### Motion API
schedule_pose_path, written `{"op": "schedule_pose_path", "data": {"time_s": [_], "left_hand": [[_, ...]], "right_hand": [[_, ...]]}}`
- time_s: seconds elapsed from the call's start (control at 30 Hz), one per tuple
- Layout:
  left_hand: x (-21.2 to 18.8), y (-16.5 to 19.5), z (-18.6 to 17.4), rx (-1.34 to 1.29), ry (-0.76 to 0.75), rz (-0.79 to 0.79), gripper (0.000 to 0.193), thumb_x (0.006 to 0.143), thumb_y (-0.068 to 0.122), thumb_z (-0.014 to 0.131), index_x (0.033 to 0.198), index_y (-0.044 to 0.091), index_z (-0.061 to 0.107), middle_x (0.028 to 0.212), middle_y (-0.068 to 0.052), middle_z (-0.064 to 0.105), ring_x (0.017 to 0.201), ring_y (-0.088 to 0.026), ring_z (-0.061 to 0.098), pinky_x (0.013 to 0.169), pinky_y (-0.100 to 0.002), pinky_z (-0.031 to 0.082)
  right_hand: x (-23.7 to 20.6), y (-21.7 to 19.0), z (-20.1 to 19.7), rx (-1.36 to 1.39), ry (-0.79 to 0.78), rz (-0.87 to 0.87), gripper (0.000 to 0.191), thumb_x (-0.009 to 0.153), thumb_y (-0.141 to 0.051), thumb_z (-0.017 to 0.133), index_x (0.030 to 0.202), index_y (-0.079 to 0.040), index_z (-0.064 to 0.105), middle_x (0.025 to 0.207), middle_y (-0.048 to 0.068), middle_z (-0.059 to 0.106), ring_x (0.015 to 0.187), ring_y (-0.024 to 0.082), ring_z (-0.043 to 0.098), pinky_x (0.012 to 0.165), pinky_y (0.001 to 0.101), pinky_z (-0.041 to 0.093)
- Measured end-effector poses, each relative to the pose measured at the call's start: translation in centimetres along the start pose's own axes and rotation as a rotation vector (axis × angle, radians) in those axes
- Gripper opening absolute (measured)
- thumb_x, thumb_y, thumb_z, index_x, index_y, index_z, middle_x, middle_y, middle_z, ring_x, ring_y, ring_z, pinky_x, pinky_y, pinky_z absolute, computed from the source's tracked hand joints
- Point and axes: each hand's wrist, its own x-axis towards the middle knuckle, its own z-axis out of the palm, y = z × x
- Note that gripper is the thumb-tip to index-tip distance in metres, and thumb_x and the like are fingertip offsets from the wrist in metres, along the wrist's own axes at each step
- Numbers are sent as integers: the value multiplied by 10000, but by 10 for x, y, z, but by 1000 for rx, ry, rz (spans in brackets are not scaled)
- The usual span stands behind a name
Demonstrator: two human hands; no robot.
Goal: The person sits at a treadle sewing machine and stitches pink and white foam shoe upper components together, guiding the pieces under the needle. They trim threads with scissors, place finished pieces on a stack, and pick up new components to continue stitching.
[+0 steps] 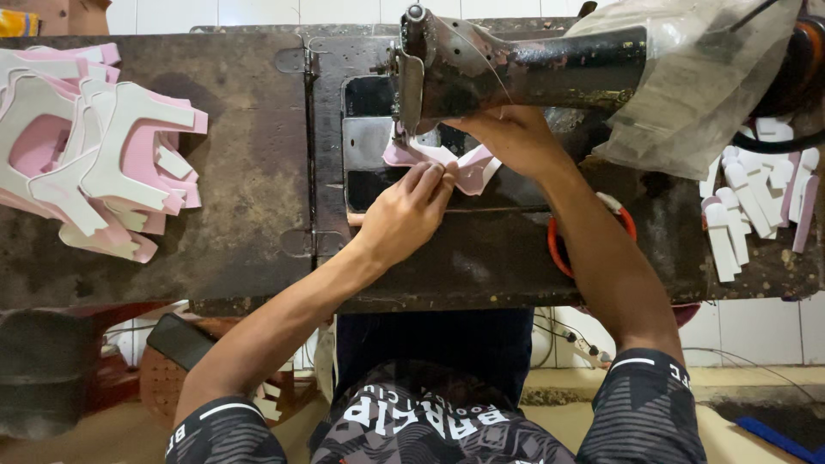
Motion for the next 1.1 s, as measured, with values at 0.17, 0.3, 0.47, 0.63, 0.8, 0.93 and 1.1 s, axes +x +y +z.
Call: {"op": "schedule_pose_path", "data": {"time_s": [0.17,0.3,0.47,0.63,0.8,0.93,1.1], "left_hand": [[-2,-4,-7,0,-13,21,419,824,102,672,1195,-91,651,1189,-186,609,1126,-308,628,953,-356,563],[-6,-7,-16,-90,-36,-15,390,886,68,660,1252,-68,654,1210,-161,611,1186,-298,630,1003,-354,550],[-15,-20,-33,-113,-44,-1,432,858,64,643,1278,-40,660,1257,-178,638,1242,-316,624,1080,-382,525],[-19,-32,-43,-258,-65,-44,400,875,14,657,1272,-31,664,1266,-169,656,1268,-321,638,1088,-372,525],[-17,-44,-47,-341,-85,-73,479,782,15,718,1259,-6,676,1277,-154,668,1248,-318,643,1035,-377,556],[-17,-49,-48,-475,-101,-207,422,815,28,752,1231,26,679,1263,-135,694,1117,-309,699,922,-368,596],[-10,-53,-49,-529,-8,-249,258,947,31,733,1198,68,684,1249,-117,705,1064,-306,740,891,-369,614]], "right_hand": [[-3,-1,1,-50,21,24,193,979,-202,760,917,-19,755,711,-91,552,634,12,458,532,213,326],[-3,-5,2,38,-35,-13,206,1002,-209,739,1015,-10,792,744,-77,577,660,19,457,550,214,319],[-1,-8,3,78,-86,-40,234,1006,-225,708,1129,-41,784,949,-72,757,804,-1,612,654,186,439],[-5,-9,5,-53,-18,21,257,993,-262,718,1102,-47,807,777,-95,638,663,21,463,554,214,325],[-9,-29,7,-433,50,18,266,1011,-320,703,955,-89,822,613,-39,511,568,57,415,509,246,310],[-40,-50,20,-562,41,-435,276,1084,-361,727,1010,-95,733,845,-99,679,720,37,697,622,219,559],[-90,-49,46,-1150,51,-952,268,872,-315,813,927,-89,680,910,88,680,817,280,679,699,392,560]]}}
